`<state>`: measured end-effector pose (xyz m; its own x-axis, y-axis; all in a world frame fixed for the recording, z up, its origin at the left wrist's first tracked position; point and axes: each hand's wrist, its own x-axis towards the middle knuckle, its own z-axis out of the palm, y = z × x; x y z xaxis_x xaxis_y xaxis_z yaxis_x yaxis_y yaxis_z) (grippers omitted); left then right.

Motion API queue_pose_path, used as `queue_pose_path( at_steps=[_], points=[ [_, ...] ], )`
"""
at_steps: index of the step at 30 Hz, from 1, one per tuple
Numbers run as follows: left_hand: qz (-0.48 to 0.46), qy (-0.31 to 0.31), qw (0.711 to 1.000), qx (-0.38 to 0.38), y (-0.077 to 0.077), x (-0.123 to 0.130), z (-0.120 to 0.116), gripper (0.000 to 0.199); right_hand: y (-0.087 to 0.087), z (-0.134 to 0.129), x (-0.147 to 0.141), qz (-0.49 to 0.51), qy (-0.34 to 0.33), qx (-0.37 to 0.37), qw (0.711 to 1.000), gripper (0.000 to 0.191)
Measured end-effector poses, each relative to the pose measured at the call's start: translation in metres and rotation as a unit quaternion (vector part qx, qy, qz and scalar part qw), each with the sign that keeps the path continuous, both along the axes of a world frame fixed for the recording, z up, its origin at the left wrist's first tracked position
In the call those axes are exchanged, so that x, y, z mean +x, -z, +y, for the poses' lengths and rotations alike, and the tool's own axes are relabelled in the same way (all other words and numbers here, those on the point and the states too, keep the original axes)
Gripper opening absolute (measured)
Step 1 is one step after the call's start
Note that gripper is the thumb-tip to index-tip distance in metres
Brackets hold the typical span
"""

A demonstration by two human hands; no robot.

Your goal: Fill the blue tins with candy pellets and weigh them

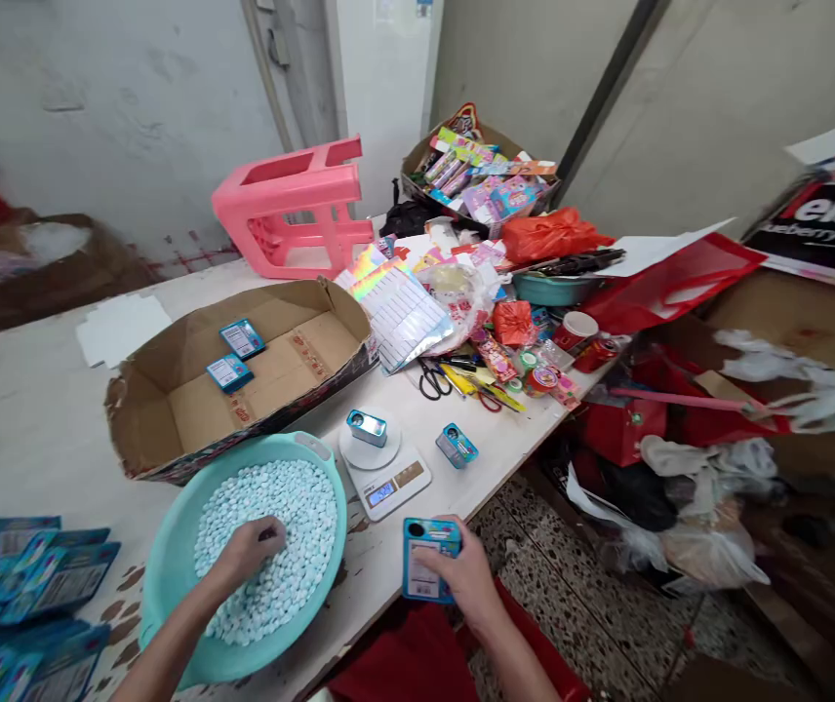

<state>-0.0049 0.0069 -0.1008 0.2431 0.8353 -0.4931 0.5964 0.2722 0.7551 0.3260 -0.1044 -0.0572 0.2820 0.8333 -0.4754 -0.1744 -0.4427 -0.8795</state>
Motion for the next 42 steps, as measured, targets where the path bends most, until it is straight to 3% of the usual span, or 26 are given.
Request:
queue_pose_path(
  at_steps=[2,4,6,10,15,19,23,28,32,35,39,42],
  points=[
    [-0.116,-0.13,0.983,-0.063,-0.007,-0.008,0.002,0.024,0.006,-0.002,0.013,0.006,0.04,-0.006,0.999,0.046],
    [-0.201,-0.247,0.941,-0.11,-0.008,-0.013,0.004,0.035,0.012,-0.001,0.02,0.017,0.063,-0.007,0.998,0.047],
    [-0.226,-0.287,0.92,-0.14,-0.006,-0.014,0.008,0.04,0.016,0.003,0.021,0.019,0.07,-0.01,0.997,0.048],
    [-0.149,-0.2,0.961,-0.121,-0.011,0.0,0.026,0.037,0.018,0.012,0.018,0.004,0.057,-0.009,0.998,0.046],
    [-0.07,-0.036,0.997,0.02,-0.048,0.062,0.08,0.02,0.018,0.019,0.017,-0.01,0.05,-0.011,0.999,0.047],
    [0.06,0.11,0.976,0.181,-0.063,0.128,0.126,0.017,0.017,0.018,0.025,0.018,0.056,-0.019,0.998,0.047],
    [0.135,0.183,0.946,0.231,-0.059,0.159,0.147,0.023,0.017,0.011,0.037,0.025,0.064,-0.025,0.997,0.045],
    [0.153,0.179,0.941,0.244,-0.052,0.161,0.151,0.028,0.024,0.002,0.044,0.013,0.08,-0.026,0.996,0.043],
    [0.142,0.142,0.952,0.231,-0.058,0.156,0.15,0.025,0.028,0.004,0.04,0.024,0.076,-0.022,0.997,0.043],
    [0.115,0.12,0.963,0.21,-0.067,0.126,0.134,0.022,0.027,0.007,0.037,0.019,0.075,-0.012,0.997,0.044],
    [0.156,0.225,0.95,0.149,-0.079,0.065,0.099,0.022,0.03,0.006,0.039,0.005,0.072,-0.004,0.997,0.044],
    [0.17,0.234,0.942,0.17,-0.085,0.056,0.092,0.029,0.034,0.004,0.038,0.008,0.077,-0.012,0.997,0.045]
  ],
)
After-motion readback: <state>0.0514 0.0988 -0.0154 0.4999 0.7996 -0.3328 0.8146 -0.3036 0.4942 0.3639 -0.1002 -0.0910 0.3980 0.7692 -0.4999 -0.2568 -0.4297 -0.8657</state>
